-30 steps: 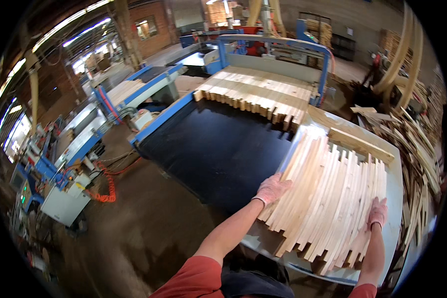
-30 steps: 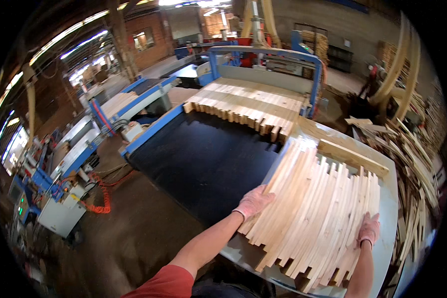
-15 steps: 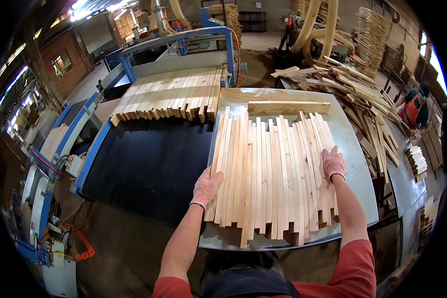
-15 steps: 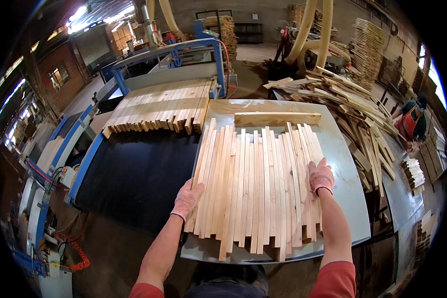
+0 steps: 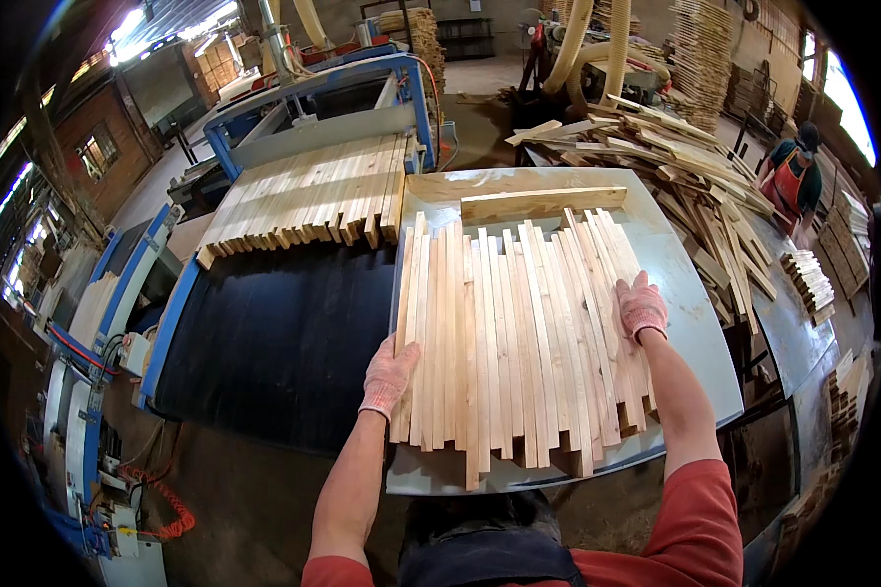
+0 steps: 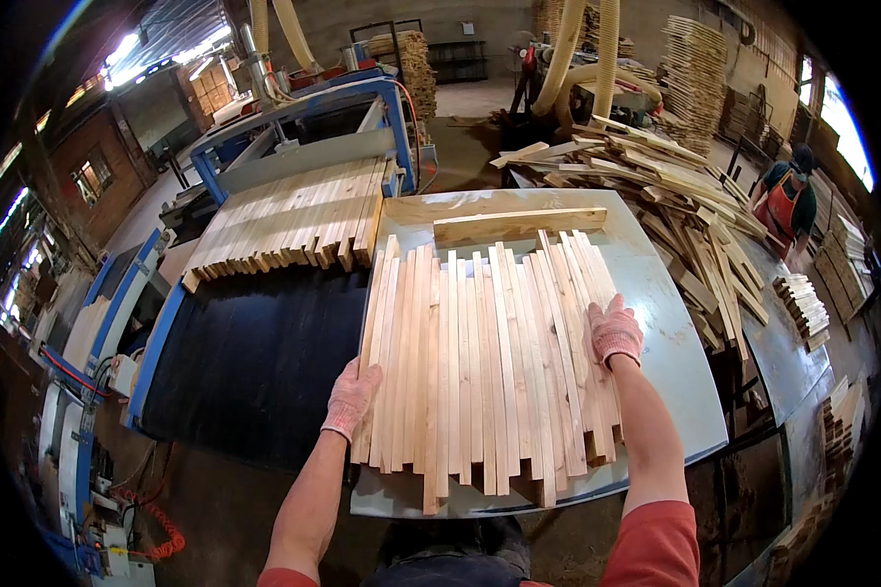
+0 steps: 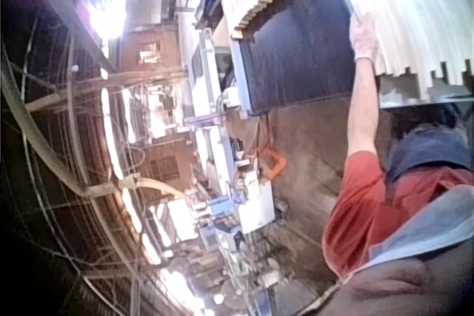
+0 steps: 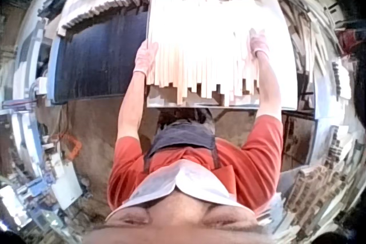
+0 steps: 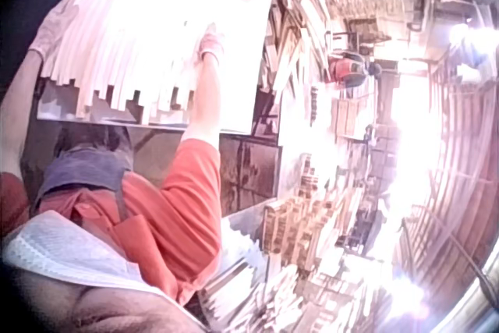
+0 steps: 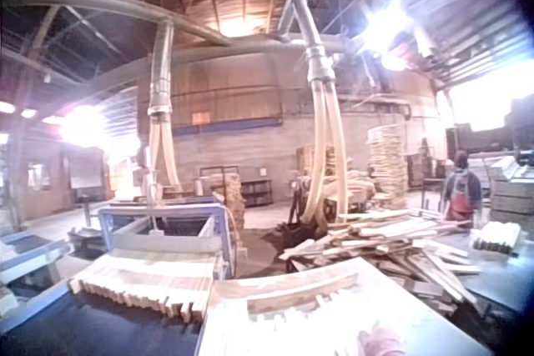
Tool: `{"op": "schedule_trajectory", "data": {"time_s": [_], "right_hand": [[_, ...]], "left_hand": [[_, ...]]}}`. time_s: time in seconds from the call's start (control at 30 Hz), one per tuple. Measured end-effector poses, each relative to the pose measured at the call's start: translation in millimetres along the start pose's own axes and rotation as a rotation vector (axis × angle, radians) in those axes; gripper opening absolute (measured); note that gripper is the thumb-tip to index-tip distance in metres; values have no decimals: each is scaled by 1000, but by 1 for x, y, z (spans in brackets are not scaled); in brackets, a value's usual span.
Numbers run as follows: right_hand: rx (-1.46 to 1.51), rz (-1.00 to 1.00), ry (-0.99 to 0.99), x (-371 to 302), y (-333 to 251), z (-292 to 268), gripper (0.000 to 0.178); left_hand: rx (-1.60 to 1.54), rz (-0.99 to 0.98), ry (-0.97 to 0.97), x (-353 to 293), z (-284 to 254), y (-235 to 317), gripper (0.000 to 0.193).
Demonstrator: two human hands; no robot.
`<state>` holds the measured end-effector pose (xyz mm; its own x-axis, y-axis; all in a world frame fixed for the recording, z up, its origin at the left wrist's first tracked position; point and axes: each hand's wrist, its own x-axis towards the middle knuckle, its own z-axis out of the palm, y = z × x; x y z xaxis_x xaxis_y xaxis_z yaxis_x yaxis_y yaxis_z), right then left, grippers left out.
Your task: The person repeatedly picks up stacks of light-colored wooden planks from a metal table and places them onto a conveyor belt. They also move planks between different tables and organize them into neat piles. The person wears gloves and an apron while working in a busy workshop environment.
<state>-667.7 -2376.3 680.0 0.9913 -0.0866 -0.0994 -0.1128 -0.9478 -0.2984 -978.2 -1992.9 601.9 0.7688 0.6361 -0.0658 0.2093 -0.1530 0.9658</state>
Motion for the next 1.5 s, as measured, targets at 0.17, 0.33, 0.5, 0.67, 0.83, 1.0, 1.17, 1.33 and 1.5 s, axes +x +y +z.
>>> {"op": "schedule_trajectory", "data": {"time_s": [0.17, 0.33, 0.5, 0.67, 0.83, 1.0, 1.17, 1.33, 1.5], "right_hand": [[-3, -8, 7, -1, 2, 0, 81], [-14, -16, 0, 1, 5, 2, 79], [-5, 2, -9, 1, 4, 2, 80], [5, -11, 17, -2, 3, 1, 80], [14, -4, 25, 0, 6, 6, 81], [5, -5, 22, 6, 7, 10, 81], [25, -27, 44, 8, 11, 18, 81], [122, -101, 71, 31, 33, 30, 68], [-107, -342, -157, 78, 91, 31, 58]], "left_hand": [[-27, -9, 5, 5, 0, -11, 55], [8, -31, -12, 6, -1, -16, 65], [29, -27, 19, 6, -1, -19, 64], [-20, -6, 7, 4, 0, -18, 64], [-19, -16, 0, -1, 1, -9, 63], [66, -46, 16, -8, 1, 6, 58], [7, -49, 16, -13, 2, 10, 56], [19, -48, 28, -10, 4, 2, 60], [443, -144, 15, -6, -3, 8, 84]]}}
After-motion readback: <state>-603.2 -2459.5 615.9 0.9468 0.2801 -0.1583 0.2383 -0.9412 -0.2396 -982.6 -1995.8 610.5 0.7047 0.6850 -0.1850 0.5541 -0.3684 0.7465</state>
